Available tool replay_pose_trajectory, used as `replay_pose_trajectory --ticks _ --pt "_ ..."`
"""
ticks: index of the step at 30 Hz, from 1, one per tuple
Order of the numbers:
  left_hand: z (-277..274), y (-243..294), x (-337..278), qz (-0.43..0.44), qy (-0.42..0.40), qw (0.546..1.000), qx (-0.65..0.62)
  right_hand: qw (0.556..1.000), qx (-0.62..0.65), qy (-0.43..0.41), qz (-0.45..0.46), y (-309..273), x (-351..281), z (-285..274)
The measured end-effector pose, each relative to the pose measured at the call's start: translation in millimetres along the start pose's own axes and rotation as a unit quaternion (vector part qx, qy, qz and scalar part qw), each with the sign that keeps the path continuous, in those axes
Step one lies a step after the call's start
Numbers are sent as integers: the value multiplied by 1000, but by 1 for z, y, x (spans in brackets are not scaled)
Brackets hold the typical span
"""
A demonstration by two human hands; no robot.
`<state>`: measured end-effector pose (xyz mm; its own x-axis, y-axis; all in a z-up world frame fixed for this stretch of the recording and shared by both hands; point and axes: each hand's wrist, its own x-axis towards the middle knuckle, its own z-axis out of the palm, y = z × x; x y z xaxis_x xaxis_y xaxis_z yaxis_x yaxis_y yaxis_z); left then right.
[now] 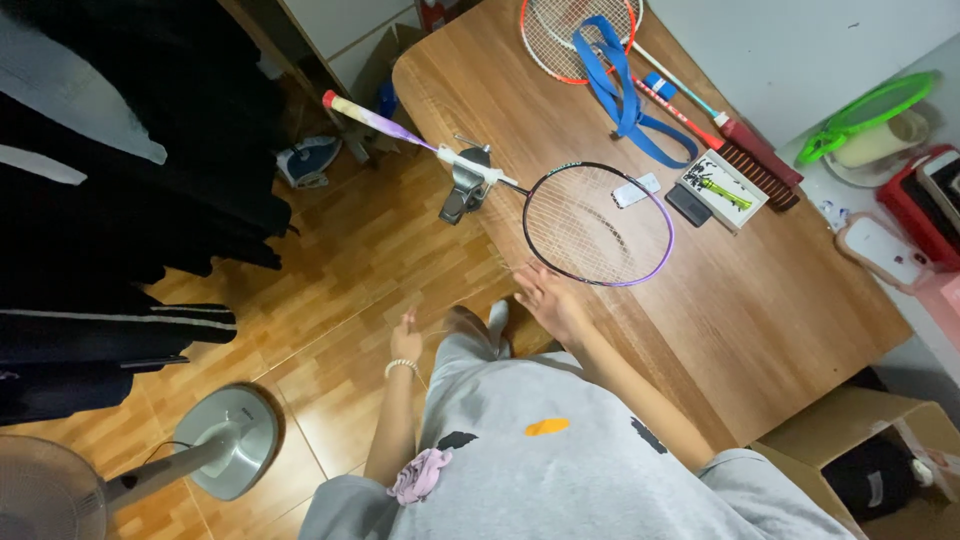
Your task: The person is stringing a badminton racket that is clamped in a vise on a wooden table. They handle a blue stringing tool and a white string, threading the string through the racket frame and pulling it tight.
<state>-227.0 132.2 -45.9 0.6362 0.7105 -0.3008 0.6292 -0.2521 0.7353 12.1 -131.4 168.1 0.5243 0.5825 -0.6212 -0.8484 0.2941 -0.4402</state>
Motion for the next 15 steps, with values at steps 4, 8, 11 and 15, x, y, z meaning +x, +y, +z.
replay_pose_trajectory --ticks 4,8,11,15 --pt "-30 12 -17 -77 39 995 -49 999 12 -36 26 17 10 -11" --pt "-44 -4 -11 -148 75 899 -406 994 -14 -108 -30 69 57 -79" --pt "-47 -8 -11 -183 -9 822 -539 983 -125 -110 -71 75 49 -76" --pt "-32 -12 -2 -284 -216 883 -304 802 -451 -247 -304 67 21 -38"
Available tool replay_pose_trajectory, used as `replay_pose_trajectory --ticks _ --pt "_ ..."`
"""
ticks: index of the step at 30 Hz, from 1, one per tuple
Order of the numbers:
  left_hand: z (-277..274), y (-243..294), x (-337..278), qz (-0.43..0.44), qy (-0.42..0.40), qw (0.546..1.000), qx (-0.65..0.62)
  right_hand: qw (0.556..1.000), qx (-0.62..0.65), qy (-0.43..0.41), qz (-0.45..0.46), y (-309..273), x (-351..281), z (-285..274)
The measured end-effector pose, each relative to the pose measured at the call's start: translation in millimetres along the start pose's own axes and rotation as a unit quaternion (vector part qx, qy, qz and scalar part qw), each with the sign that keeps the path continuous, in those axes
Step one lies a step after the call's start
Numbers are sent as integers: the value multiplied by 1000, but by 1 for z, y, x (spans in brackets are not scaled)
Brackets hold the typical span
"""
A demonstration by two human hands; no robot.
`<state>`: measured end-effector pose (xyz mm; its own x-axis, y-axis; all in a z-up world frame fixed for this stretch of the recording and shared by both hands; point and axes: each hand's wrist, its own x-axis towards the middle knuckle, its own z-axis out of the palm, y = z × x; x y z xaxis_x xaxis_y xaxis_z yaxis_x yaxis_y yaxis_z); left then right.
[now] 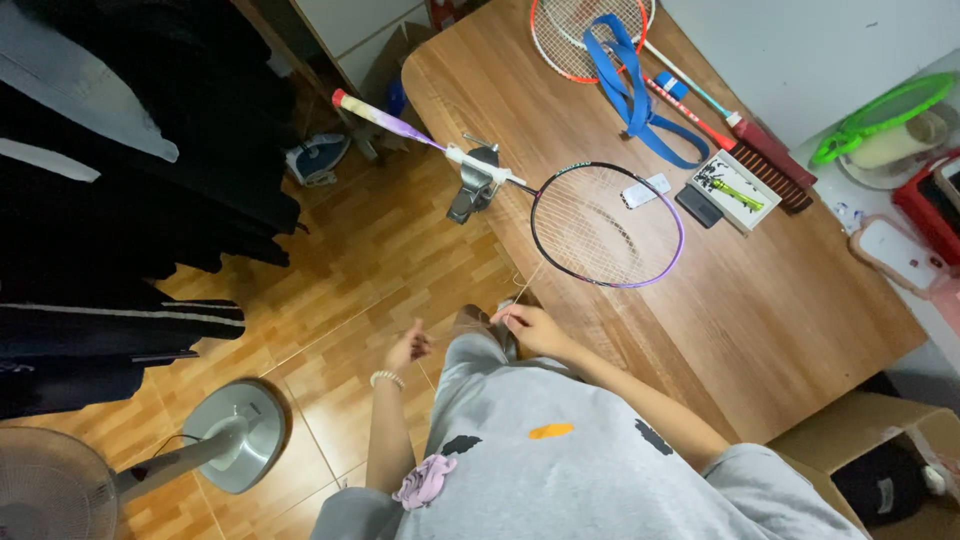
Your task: The person is stringing a badminton racket that is clamped in a vise on a wooden table. They handle a blue stringing tool and a white string, threading the string through the racket frame and pulling it tight.
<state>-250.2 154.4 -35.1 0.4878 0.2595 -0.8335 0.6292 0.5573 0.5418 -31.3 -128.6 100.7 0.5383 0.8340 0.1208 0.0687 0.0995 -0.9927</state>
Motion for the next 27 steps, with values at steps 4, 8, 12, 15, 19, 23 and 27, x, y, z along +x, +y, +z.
replay_pose_trajectory --ticks 4,8,12,15,19,23,27 --pt "40 12 -14 41 -51 967 246 976 -88 -43 194 -31 4 8" --pt "104 25 -18 212 32 881 421 934 -262 -224 93 -3 -5 12" --pt "165 65 -54 170 -234 953 90 919 -223 -314 89 16 -10 16" --pt "165 76 -58 141 -319 937 9 903 -266 -313 127 24 -12 12" --pt "141 85 -66 146 -313 934 -88 913 -249 -285 155 17 -9 6" --pt "104 86 -65 182 -271 896 -299 952 -221 -190 96 -25 5 -7" --pt "54 77 -50 245 -161 868 -402 974 -104 -154 131 -42 26 -43"
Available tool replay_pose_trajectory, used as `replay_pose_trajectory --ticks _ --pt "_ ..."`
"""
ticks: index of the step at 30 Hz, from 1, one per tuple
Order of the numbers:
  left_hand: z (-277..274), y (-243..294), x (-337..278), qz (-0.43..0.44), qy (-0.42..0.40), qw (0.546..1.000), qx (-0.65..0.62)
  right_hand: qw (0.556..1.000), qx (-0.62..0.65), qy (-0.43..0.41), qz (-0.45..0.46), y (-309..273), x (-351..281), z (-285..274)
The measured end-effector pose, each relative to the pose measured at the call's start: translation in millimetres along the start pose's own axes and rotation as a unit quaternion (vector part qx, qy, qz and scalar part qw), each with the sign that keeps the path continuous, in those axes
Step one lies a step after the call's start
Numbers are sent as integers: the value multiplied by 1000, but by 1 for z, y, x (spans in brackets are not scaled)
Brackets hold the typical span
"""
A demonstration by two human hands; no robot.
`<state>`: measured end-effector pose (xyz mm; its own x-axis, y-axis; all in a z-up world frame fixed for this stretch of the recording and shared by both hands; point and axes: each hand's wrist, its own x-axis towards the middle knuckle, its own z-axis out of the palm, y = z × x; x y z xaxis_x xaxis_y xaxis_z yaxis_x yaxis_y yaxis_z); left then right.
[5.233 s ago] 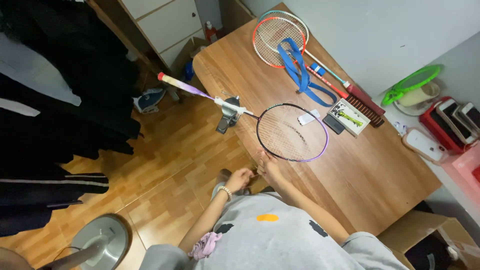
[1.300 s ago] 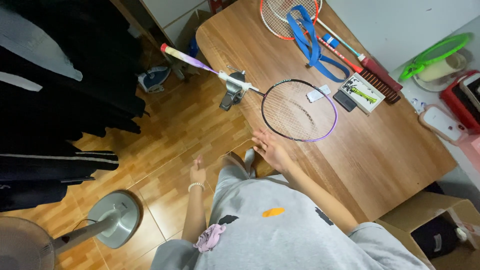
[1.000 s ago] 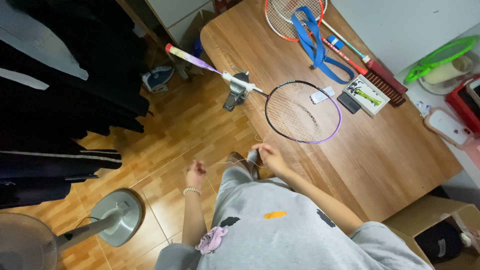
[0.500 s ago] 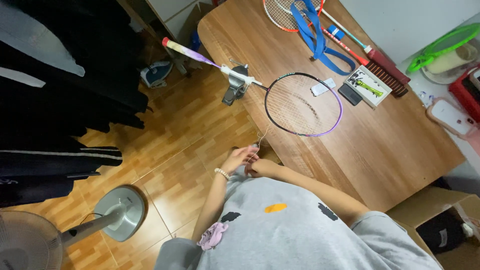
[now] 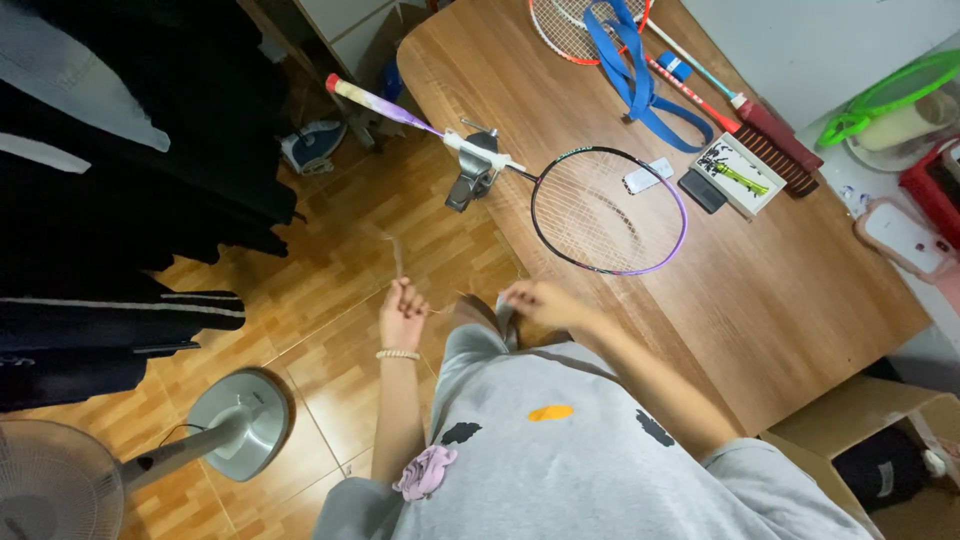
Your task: The person is stringing a badminton racket that is clamped in a vise on a wooden table. They handle a blue stringing tool and a white string, threading the string through the racket frame and pulling it tight.
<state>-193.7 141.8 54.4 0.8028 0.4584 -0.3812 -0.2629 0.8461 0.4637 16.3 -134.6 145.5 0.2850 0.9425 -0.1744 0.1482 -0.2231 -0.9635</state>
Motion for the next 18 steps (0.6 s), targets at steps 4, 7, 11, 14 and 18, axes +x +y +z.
replay_pose_trajectory --ticks 4,7,11,14,18 --pt "8 24 -11 18 120 986 115 995 -22 34 88 -48 10 -102" --pt "1 26 -1 -17 209 945 253 958 -172 230 4 -15 26 -177" --pt "-6 -5 13 -71 222 925 300 840 -401 365 -25 12 35 -237" --pt "1 -28 18 -100 190 931 294 861 -377 336 58 48 48 -252" --pt "26 -48 19 -155 129 925 324 874 -342 339 59 56 52 -250"
